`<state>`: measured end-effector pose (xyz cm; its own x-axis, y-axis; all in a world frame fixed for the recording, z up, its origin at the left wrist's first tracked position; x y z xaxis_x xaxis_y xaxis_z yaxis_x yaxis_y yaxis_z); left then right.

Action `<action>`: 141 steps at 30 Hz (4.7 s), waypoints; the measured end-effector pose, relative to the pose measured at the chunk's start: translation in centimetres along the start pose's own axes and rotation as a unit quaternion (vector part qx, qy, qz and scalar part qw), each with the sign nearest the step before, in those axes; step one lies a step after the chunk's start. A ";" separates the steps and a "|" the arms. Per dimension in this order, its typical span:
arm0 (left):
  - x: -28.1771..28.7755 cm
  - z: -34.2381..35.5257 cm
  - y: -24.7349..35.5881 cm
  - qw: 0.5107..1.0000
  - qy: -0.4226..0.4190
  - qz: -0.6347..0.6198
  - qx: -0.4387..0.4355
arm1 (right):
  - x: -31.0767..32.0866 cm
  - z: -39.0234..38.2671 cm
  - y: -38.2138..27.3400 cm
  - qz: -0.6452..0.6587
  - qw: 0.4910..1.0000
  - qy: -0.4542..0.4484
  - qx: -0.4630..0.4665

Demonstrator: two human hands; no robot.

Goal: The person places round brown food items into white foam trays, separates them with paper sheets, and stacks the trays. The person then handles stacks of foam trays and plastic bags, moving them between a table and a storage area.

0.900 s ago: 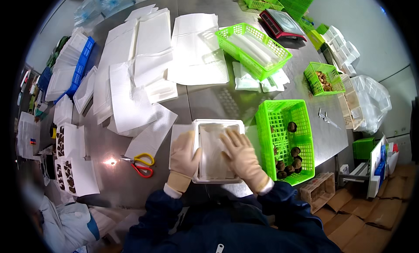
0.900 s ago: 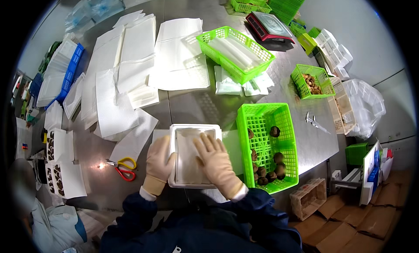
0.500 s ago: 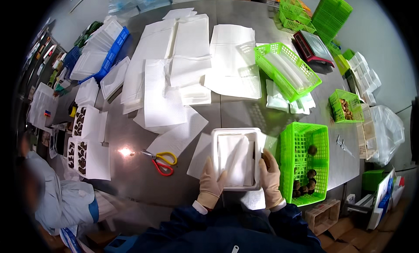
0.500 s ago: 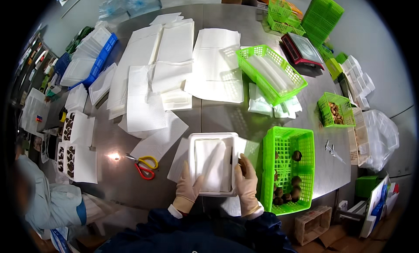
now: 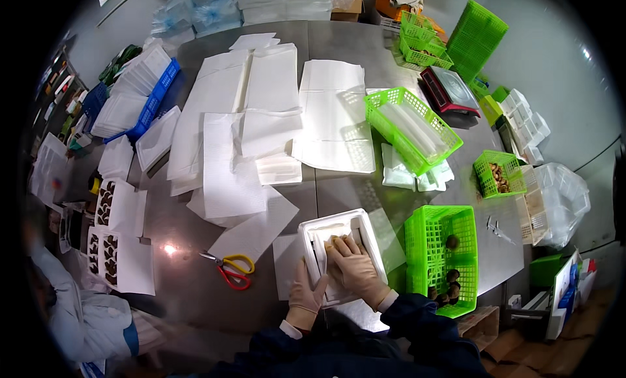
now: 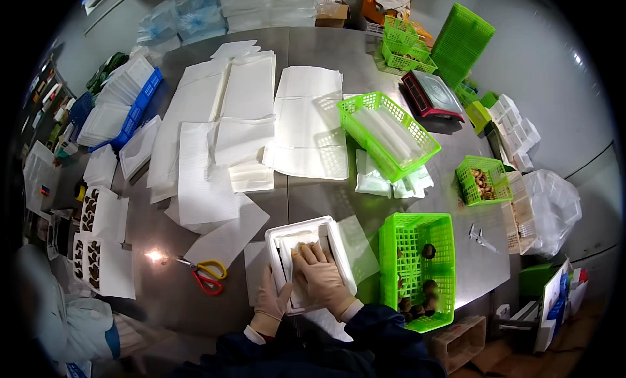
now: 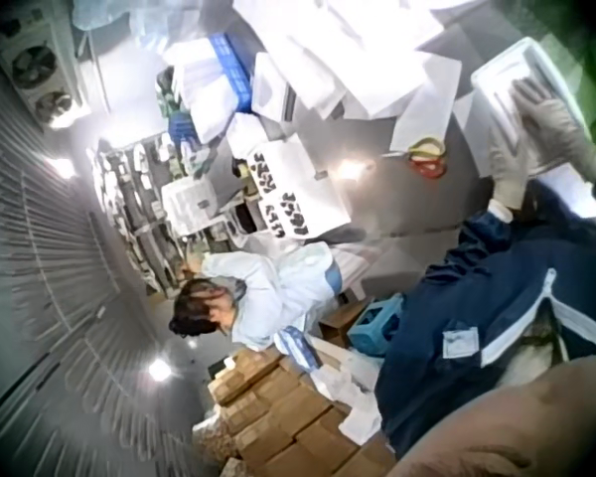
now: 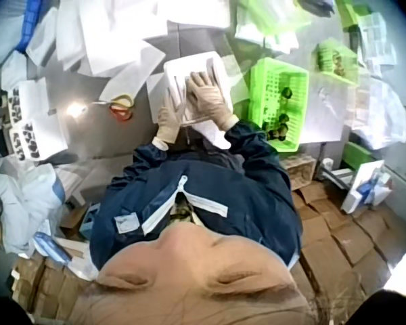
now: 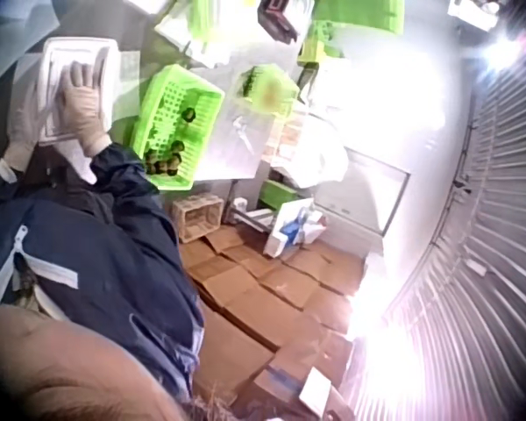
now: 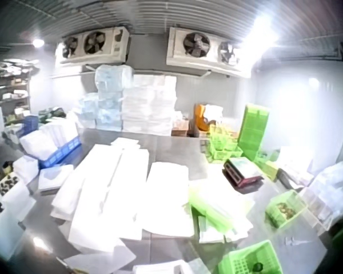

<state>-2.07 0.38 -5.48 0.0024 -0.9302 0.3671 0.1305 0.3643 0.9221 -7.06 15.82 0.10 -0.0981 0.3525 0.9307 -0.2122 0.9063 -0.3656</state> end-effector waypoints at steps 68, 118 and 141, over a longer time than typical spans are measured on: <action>7.8 14.3 7.3 0.974 0.024 -0.210 -0.086 | 13.3 8.5 4.2 0.592 0.760 -0.264 -0.044; -0.5 -1.3 10.1 0.867 -0.286 0.315 -0.261 | 4.1 -9.6 3.9 -0.008 0.995 -0.025 0.099; 3.8 -1.8 7.0 0.987 -0.010 0.063 -0.145 | 9.0 -15.2 20.9 0.353 0.782 0.081 -0.508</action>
<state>0.61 -0.69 2.16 0.0172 -0.8765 0.4811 0.4093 0.4452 0.7964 2.43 41.48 1.07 0.3000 0.7981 0.5226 0.7283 0.1622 -0.6658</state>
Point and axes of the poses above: each hand's wrist, its own z-axis towards the middle knuckle, its own x-axis out of the back of the hand, y = z × x, the point moved 7 cm from there along z, towards the middle knuckle, and after that the axes turned 13 degrees about -x, right-handed, at the moved point
